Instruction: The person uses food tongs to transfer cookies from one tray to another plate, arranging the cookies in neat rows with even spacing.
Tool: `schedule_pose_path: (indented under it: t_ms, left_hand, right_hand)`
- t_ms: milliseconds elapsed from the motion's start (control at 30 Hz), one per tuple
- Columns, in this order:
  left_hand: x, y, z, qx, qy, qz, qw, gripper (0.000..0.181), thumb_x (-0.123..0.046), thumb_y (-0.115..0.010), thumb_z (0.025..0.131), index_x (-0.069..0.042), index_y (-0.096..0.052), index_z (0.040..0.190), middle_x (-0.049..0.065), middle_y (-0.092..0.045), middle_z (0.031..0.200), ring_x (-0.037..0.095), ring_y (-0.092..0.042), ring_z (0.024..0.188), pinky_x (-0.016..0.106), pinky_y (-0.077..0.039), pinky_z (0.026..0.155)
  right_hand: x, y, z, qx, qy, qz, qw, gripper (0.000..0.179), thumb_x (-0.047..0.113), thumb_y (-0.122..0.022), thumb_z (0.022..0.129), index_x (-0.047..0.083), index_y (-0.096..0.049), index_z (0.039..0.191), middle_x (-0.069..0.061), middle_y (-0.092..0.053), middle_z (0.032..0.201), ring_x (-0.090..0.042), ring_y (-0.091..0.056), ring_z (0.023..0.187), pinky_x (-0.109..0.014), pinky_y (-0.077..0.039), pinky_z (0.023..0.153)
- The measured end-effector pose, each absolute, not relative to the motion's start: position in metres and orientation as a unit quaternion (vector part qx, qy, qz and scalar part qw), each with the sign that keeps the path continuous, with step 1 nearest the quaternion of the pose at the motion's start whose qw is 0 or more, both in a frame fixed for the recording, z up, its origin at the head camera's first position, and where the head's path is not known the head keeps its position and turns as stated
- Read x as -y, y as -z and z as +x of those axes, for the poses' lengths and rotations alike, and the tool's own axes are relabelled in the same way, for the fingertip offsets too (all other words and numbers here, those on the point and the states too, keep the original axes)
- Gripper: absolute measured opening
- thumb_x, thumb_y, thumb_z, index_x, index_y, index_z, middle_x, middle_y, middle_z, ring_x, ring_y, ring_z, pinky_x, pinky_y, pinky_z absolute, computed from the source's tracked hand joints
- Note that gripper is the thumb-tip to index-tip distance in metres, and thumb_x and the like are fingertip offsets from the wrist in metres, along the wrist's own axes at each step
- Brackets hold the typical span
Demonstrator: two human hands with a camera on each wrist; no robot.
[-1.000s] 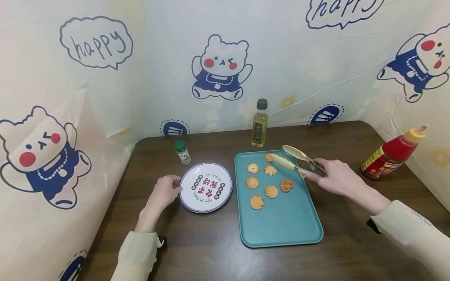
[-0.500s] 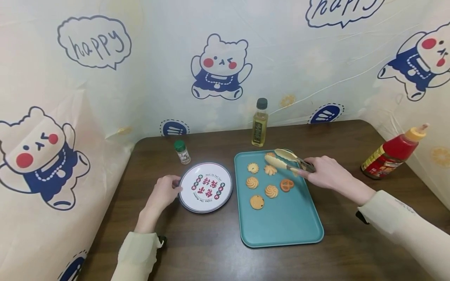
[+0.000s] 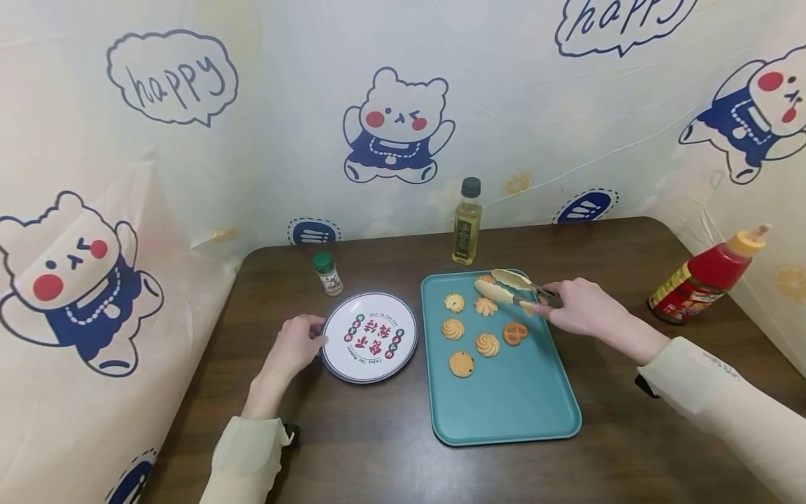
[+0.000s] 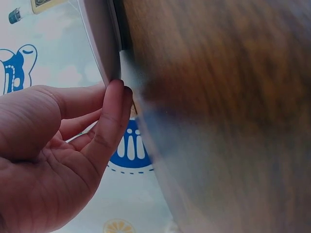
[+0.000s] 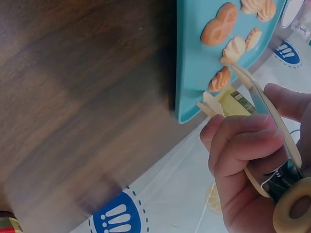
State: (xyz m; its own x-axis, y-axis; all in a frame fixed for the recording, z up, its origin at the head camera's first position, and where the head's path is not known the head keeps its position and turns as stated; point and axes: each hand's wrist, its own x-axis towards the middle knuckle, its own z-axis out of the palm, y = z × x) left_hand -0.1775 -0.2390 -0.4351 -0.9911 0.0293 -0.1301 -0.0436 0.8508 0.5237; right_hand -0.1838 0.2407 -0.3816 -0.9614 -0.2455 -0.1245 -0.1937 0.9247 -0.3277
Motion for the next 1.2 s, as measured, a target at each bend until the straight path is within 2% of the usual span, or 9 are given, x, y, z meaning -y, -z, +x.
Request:
schedule_pose_path:
  t_ms: [133,267,467,633,833,1100,1200]
  left_hand:
    - [0.239,0.434,-0.177,-0.960,-0.274,-0.004,0.067,0.038,-0.002,-0.071,0.090,0.008,-0.062,0.126,0.025,-0.066,0.114,0.033,-0.064,0.096,0.046,-0.056,0.084]
    - [0.239,0.435,-0.177,-0.959,-0.276,-0.004,0.068,0.039,-0.002,-0.071,0.090,0.008,-0.062,0.126,0.026,-0.065,0.115,0.033,-0.063,0.096,0.047,-0.056,0.085]
    - [0.239,0.434,-0.176,-0.958,-0.278,-0.003,0.068,0.038,-0.002,-0.071,0.091,0.008,-0.062,0.126,0.026,-0.065,0.116,0.035,-0.063,0.099,0.048,-0.055,0.087]
    - [0.239,0.434,-0.177,-0.959,-0.276,-0.003,0.069,0.038,-0.002,-0.070,0.090,0.009,-0.061,0.126,0.026,-0.065,0.116,0.035,-0.064,0.099,0.048,-0.055,0.086]
    - [0.239,0.434,-0.177,-0.958,-0.278,-0.003,0.070,0.038,-0.002,-0.070,0.090,0.008,-0.062,0.126,0.026,-0.065,0.115,0.034,-0.063,0.097,0.047,-0.055,0.086]
    - [0.240,0.434,-0.177,-0.958,-0.278,-0.007,0.077,0.039,-0.003,-0.070,0.091,0.008,-0.061,0.128,0.025,-0.065,0.116,0.035,-0.063,0.099,0.047,-0.056,0.086]
    - [0.240,0.434,-0.177,-0.958,-0.277,-0.004,0.077,0.039,-0.003,-0.070,0.091,0.008,-0.061,0.127,0.026,-0.065,0.116,0.035,-0.064,0.099,0.047,-0.056,0.085]
  right_hand:
    - [-0.241,0.380,-0.186,-0.976,0.161,-0.109,0.096,0.066,0.039,-0.065,0.095,-0.013,-0.055,0.133,-0.019,-0.068,0.095,-0.023,-0.058,0.073,-0.037,-0.048,0.059]
    - [-0.240,0.378,-0.188,-0.976,0.156,-0.110,0.103,0.066,0.038,-0.065,0.094,-0.013,-0.054,0.133,-0.009,-0.063,0.081,-0.021,-0.056,0.068,-0.032,-0.038,0.051]
    - [-0.239,0.377,-0.188,-0.977,0.151,-0.111,0.098,0.064,0.037,-0.066,0.094,-0.013,-0.055,0.132,-0.018,-0.068,0.097,-0.024,-0.057,0.073,-0.032,-0.040,0.053]
    - [-0.239,0.375,-0.188,-0.976,0.157,-0.109,0.105,0.063,0.036,-0.065,0.095,-0.013,-0.054,0.133,-0.014,-0.065,0.090,-0.021,-0.055,0.067,-0.032,-0.037,0.050]
    - [-0.239,0.374,-0.187,-0.975,0.161,-0.111,0.102,0.062,0.035,-0.065,0.095,-0.013,-0.054,0.133,-0.016,-0.065,0.095,-0.021,-0.054,0.067,-0.032,-0.036,0.049]
    - [-0.239,0.372,-0.186,-0.974,0.167,-0.120,0.090,0.061,0.036,-0.066,0.095,-0.010,-0.055,0.134,-0.011,-0.063,0.084,-0.020,-0.054,0.064,-0.032,-0.037,0.049]
    - [-0.236,0.369,-0.184,-0.973,0.171,-0.127,0.087,0.060,0.035,-0.065,0.096,-0.009,-0.055,0.135,-0.006,-0.056,0.072,-0.018,-0.050,0.057,-0.032,-0.037,0.048]
